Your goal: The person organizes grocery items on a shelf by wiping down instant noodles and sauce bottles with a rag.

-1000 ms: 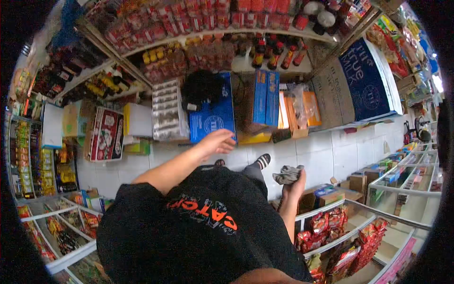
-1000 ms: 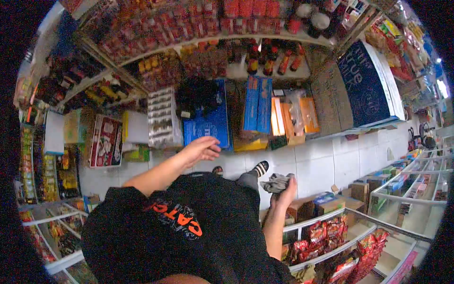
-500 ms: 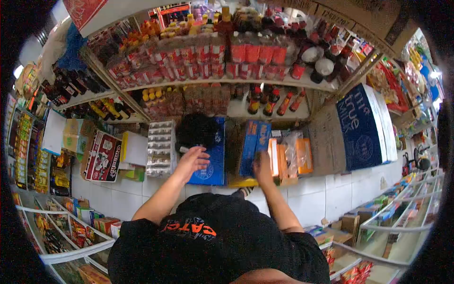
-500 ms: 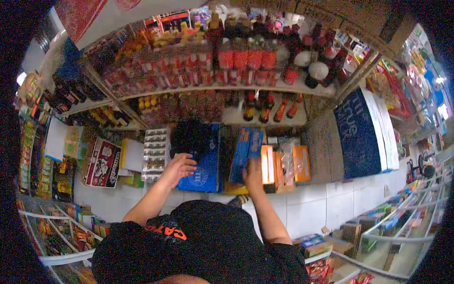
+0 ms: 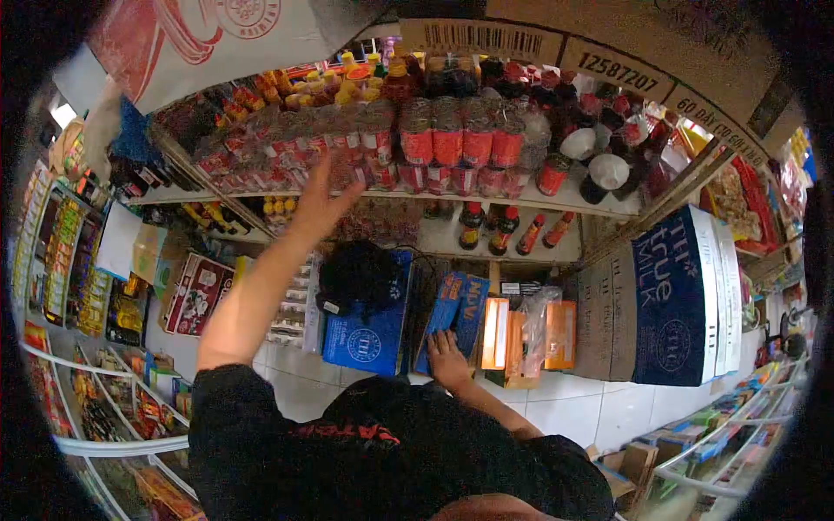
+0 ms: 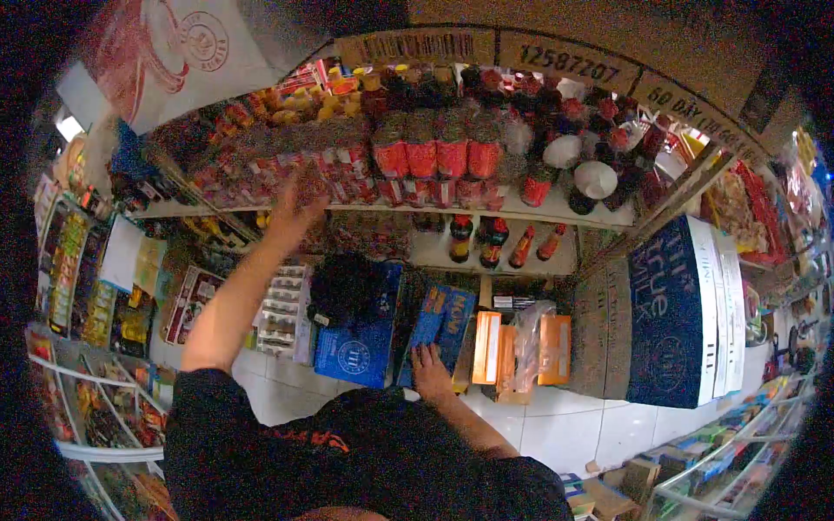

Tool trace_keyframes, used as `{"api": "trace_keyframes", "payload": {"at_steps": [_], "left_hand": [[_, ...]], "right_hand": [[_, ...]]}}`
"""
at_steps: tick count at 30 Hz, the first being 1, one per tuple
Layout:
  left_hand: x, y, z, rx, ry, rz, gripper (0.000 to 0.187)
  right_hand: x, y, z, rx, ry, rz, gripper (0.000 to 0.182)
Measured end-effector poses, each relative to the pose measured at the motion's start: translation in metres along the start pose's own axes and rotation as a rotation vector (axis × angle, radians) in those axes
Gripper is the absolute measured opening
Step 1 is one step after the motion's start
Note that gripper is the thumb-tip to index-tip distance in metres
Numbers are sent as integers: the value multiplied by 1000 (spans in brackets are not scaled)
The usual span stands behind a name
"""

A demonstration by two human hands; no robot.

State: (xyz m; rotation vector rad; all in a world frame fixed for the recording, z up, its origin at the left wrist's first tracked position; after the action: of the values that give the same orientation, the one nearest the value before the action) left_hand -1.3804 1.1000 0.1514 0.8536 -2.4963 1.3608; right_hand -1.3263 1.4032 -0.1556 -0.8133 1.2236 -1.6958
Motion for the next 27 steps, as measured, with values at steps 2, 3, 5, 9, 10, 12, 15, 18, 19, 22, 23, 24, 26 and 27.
{"api": "trace_keyframes", "payload": {"at_steps": [2, 3, 5, 9, 10, 12, 15, 18, 19, 22, 23, 24, 26, 27], "left_hand": [[43, -12, -32, -32, -158, 55, 70], [65, -11, -32, 13, -89, 38, 74], [119, 4, -11, 98, -12, 38, 81], [198, 44, 35, 212, -54, 145, 86], [210, 50, 34, 233, -86, 190, 86], [253, 83, 79, -39, 36, 277, 87], [253, 98, 73, -167, 41, 416, 88], [267, 95, 96, 222, -43, 260, 83], [269, 93, 88, 196, -27, 284, 82], [252, 85, 76, 132, -2, 297, 80], [250, 83, 73, 124, 15, 258, 78], [253, 79, 68, 116, 35, 215, 77], [286, 82, 109, 8, 35, 191, 75], [290, 79, 110, 29, 4, 170, 73]], "right_hand": [[0, -4, -2, 38, 4, -9, 44], [0, -3, -3, 69, 13, -9, 44], [-3, 3, -3, 113, 41, -6, 43], [-5, -2, -6, 193, 116, -47, 43], [-7, -8, -5, 226, 136, -67, 43], [-8, -5, -6, 254, 188, -16, 46], [-10, 7, -8, 163, 171, -52, 44], [-11, 6, -5, 177, 200, -51, 46], [-12, 11, -9, 176, 206, -51, 48], [-11, 7, -3, 116, 199, -6, 54], [-11, 8, -3, 109, 211, 0, 55], [-9, 8, -6, 99, 222, 2, 55], [-9, 10, -8, 100, 235, -9, 53], [-11, 12, -7, 103, 244, -10, 53]]}}
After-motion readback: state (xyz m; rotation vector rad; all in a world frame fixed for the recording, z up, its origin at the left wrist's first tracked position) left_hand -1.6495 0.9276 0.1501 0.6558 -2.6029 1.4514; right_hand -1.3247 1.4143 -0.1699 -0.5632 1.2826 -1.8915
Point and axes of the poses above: each hand's wrist, its own x-axis towards the middle knuckle, its own y-axis out of the palm, z = x × y, the point moved 5 cm from there along x, towards the middle knuckle, and after that the axes turned 5 degrees about z, right-handed, at the moved point
